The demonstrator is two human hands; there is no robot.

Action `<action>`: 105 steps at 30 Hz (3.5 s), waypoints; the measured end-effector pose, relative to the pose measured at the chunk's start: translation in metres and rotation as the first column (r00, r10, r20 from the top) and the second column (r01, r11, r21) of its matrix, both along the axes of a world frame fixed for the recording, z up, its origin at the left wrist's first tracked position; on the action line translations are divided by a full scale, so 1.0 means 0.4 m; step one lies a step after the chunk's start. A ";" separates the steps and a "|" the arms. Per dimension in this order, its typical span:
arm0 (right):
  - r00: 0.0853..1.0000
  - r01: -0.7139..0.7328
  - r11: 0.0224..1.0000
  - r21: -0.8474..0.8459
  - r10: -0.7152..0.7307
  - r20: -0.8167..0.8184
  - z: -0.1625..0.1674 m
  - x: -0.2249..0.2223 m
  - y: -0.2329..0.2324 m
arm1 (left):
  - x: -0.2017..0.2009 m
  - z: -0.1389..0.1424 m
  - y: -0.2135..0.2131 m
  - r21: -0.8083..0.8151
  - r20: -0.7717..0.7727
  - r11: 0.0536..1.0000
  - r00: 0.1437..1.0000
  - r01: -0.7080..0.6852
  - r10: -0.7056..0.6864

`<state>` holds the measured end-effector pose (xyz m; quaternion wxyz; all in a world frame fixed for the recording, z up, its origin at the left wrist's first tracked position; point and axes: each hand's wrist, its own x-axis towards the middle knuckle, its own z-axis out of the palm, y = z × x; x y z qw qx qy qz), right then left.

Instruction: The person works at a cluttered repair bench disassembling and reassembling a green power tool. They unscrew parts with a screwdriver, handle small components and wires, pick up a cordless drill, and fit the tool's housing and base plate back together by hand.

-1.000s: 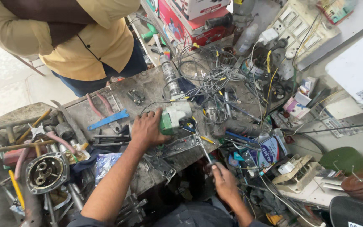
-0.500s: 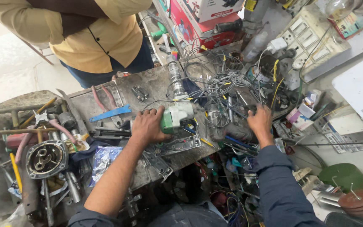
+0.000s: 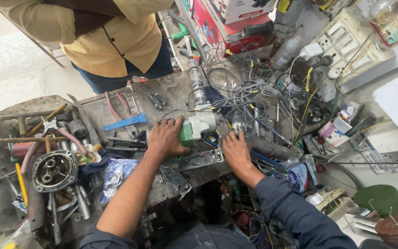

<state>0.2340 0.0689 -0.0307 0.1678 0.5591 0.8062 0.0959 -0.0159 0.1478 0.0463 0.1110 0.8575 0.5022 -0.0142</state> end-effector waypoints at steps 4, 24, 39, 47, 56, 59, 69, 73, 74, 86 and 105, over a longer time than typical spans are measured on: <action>0.995 -0.094 0.990 0.110 0.091 0.028 -0.018 0.009 0.014 | 0.001 0.003 0.001 0.010 -0.005 1.000 1.000 0.007 -0.007; 0.967 -0.252 0.967 0.039 0.253 -0.042 -0.004 0.040 0.054 | 0.001 -0.014 0.002 0.007 0.029 1.000 1.000 0.002 -0.002; 0.807 -0.572 0.811 -0.121 0.583 0.098 -0.011 0.066 0.047 | 0.007 0.014 0.001 -0.041 -0.014 0.999 1.000 -0.009 0.009; 0.813 -0.581 0.802 -0.139 0.577 -0.076 -0.034 0.102 0.054 | 0.006 0.009 0.003 -0.023 -0.008 1.000 1.000 0.002 -0.002; 0.696 -0.485 0.871 0.080 0.440 -0.568 0.057 0.214 -0.047 | 0.006 -0.006 0.003 0.003 0.002 1.000 1.000 0.001 -0.001; 0.444 -0.076 0.989 0.126 0.147 -0.884 0.092 0.192 -0.119 | 0.005 -0.011 0.003 0.016 0.006 1.000 1.000 0.001 -0.001; -0.019 0.248 0.962 -0.117 -0.116 -0.993 0.041 0.008 -0.094 | 0.007 -0.009 0.002 0.017 0.043 1.000 0.999 0.004 -0.005; 0.136 0.214 0.977 -0.016 -0.046 -0.990 0.050 -0.002 -0.057 | 0.009 -0.004 -0.001 0.013 0.035 1.000 0.999 -0.002 0.001; 0.189 0.228 0.974 -0.004 -0.049 -0.981 0.055 -0.002 -0.048 | 0.009 -0.003 -0.001 0.014 0.038 1.000 0.999 -0.001 0.000; 0.237 0.114 0.994 0.000 -0.027 -0.971 0.096 -0.017 -0.023 | 0.012 -0.017 -0.003 0.030 0.087 0.999 0.996 -0.011 0.009; 0.114 0.066 0.998 0.008 0.000 -0.993 0.091 0.001 -0.029 | 0.015 -0.009 -0.001 -0.002 0.057 1.000 0.998 0.000 0.001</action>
